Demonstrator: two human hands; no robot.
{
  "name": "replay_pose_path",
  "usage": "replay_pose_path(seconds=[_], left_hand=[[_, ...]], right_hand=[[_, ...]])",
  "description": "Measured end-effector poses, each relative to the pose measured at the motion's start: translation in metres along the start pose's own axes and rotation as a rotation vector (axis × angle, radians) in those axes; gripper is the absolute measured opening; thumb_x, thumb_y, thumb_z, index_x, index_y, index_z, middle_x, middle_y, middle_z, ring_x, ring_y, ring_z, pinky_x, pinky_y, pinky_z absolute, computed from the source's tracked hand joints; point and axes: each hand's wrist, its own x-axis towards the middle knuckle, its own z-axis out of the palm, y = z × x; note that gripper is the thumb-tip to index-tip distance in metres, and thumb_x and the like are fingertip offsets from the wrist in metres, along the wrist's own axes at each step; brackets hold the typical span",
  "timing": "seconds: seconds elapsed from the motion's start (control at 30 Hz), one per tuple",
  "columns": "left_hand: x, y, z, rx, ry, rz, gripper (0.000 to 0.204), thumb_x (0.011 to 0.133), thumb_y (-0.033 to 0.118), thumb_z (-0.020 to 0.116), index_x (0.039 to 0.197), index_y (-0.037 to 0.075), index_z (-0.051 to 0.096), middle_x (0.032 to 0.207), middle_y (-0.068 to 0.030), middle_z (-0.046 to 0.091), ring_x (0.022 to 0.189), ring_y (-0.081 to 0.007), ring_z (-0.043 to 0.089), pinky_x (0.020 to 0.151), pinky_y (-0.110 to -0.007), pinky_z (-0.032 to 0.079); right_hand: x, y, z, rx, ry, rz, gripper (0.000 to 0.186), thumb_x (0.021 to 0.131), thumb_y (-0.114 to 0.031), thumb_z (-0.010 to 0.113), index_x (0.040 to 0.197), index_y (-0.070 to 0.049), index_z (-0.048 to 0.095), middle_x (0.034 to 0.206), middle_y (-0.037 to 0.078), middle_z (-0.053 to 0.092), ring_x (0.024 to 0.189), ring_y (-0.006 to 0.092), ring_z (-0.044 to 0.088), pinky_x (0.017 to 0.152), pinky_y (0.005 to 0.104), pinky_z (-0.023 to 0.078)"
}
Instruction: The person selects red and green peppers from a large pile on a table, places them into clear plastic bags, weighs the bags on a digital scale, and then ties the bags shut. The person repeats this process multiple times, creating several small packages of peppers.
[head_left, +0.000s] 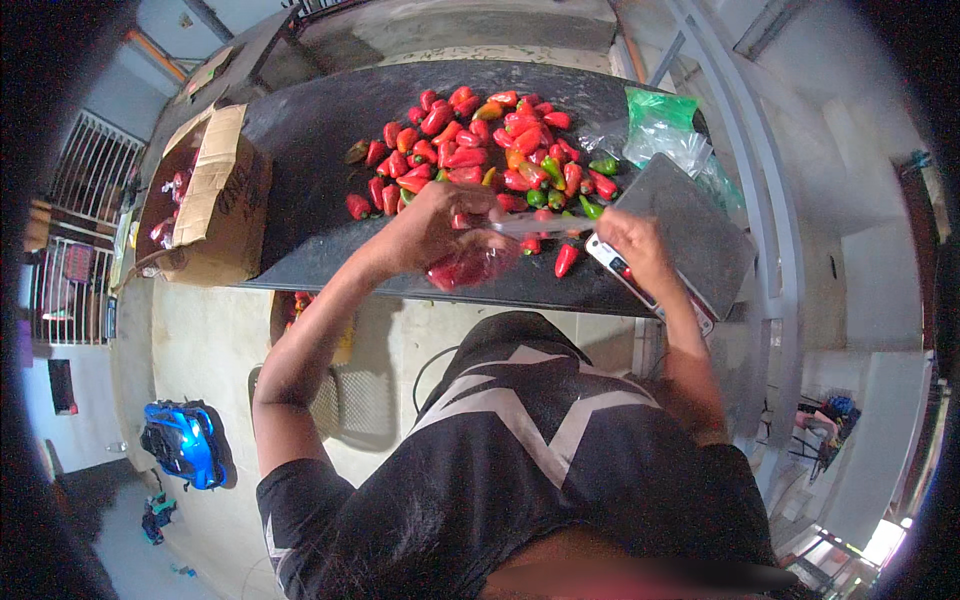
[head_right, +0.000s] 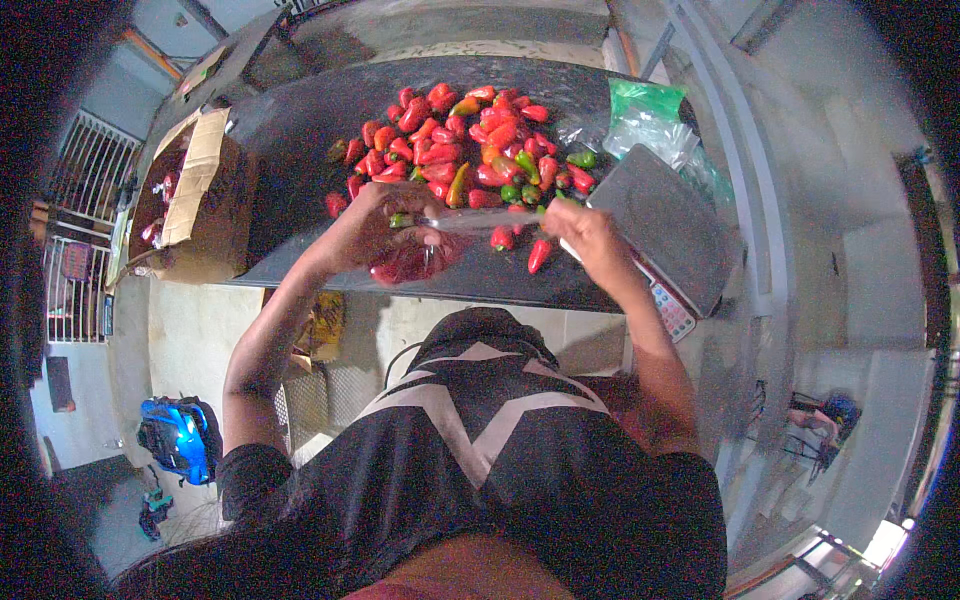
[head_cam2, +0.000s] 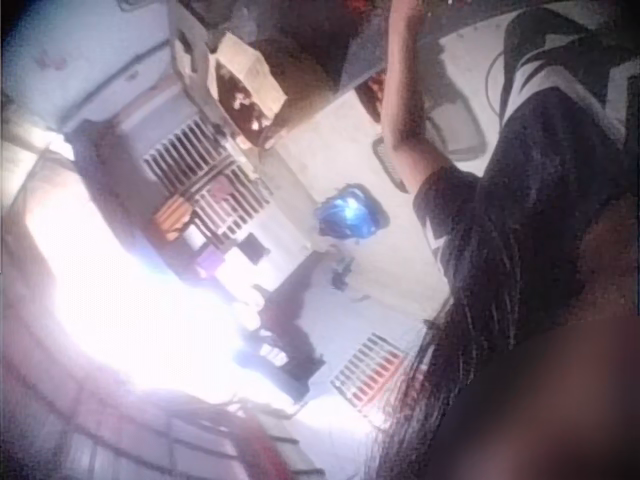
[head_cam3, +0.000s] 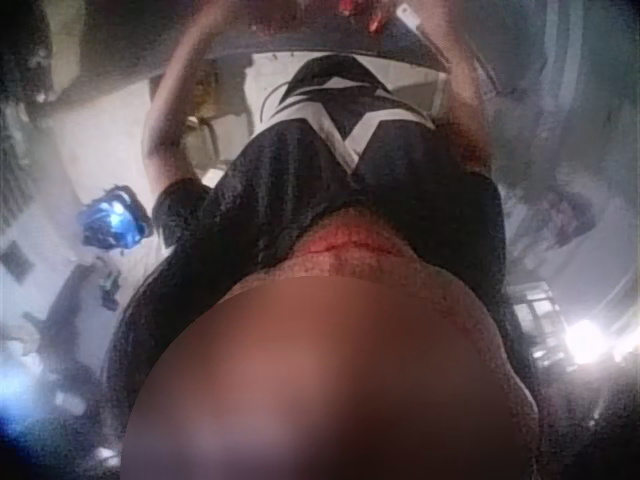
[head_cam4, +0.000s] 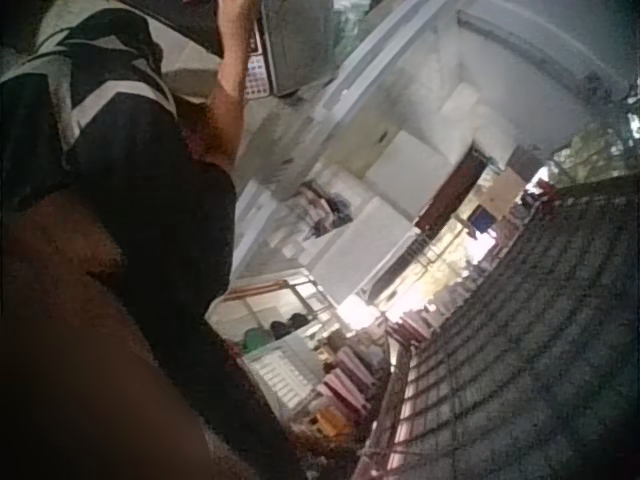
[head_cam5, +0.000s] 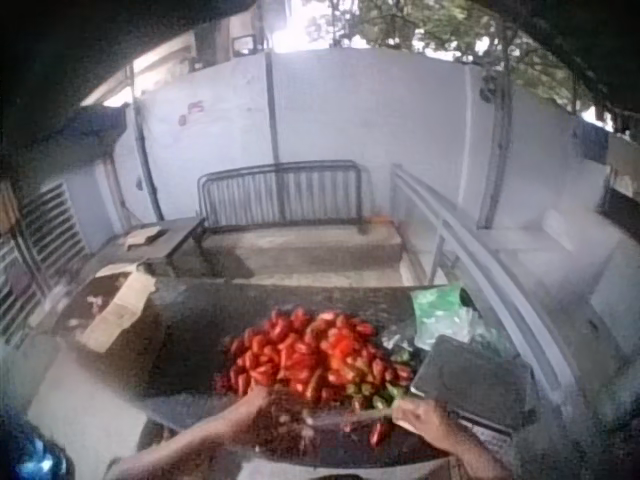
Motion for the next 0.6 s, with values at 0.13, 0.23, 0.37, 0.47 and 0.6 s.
replay_pose_path(seconds=[0.13,0.23,0.37,0.47,0.6], left_hand=[[0.029,0.029,0.009,-0.743,0.036,-0.002,0.018,0.086,0.018,0.071,0.091,0.002,0.063,0.084,-0.0023,0.065,0.078,-0.0102,0.059,0.074,-0.028,0.047],[0.072,0.015,0.021,-0.925,0.419,0.106,0.015,0.088,0.017,0.068,0.094,0.003,0.065,0.092,-0.0017,0.067,0.083,-0.0078,0.059,0.077,-0.024,0.047],[0.101,-0.040,0.035,-0.585,0.848,-0.061,0.018,0.085,0.017,0.071,0.089,0.000,0.067,0.087,-0.0064,0.068,0.076,-0.0107,0.061,0.070,-0.029,0.049],[0.092,-0.081,0.046,-0.088,1.051,-0.179,0.017,0.082,0.015,0.071,0.083,-0.002,0.066,0.084,-0.0107,0.068,0.074,-0.0192,0.064,0.068,-0.032,0.050],[0.069,-0.107,0.067,0.179,1.104,-0.350,0.017,0.077,0.015,0.071,0.083,0.000,0.065,0.081,-0.0163,0.064,0.075,-0.0328,0.063,0.068,-0.038,0.049]], right_hand=[[0.035,0.030,0.007,0.362,0.048,0.081,0.035,0.093,-0.035,0.057,0.110,-0.004,0.061,0.103,0.003,0.062,0.096,0.0163,0.059,0.083,0.0285,0.048],[0.072,0.045,0.075,1.131,0.135,-0.004,0.052,0.088,-0.045,0.062,0.123,-0.008,0.055,0.107,0.005,0.063,0.103,0.0192,0.059,0.090,0.0322,0.049],[0.103,0.061,0.153,0.620,0.214,0.236,0.033,0.090,-0.035,0.060,0.112,-0.010,0.058,0.090,0.001,0.061,0.079,0.0138,0.055,0.069,0.0314,0.045],[0.093,0.060,0.173,0.504,0.344,-0.014,0.018,0.097,-0.023,0.052,0.100,-0.006,0.058,0.077,-0.002,0.058,0.064,0.0088,0.052,0.057,0.0240,0.043],[0.069,0.036,0.154,0.089,0.152,-0.059,0.020,0.097,-0.016,0.048,0.086,-0.001,0.054,0.072,0.005,0.057,0.062,0.0167,0.050,0.061,0.0314,0.044]])
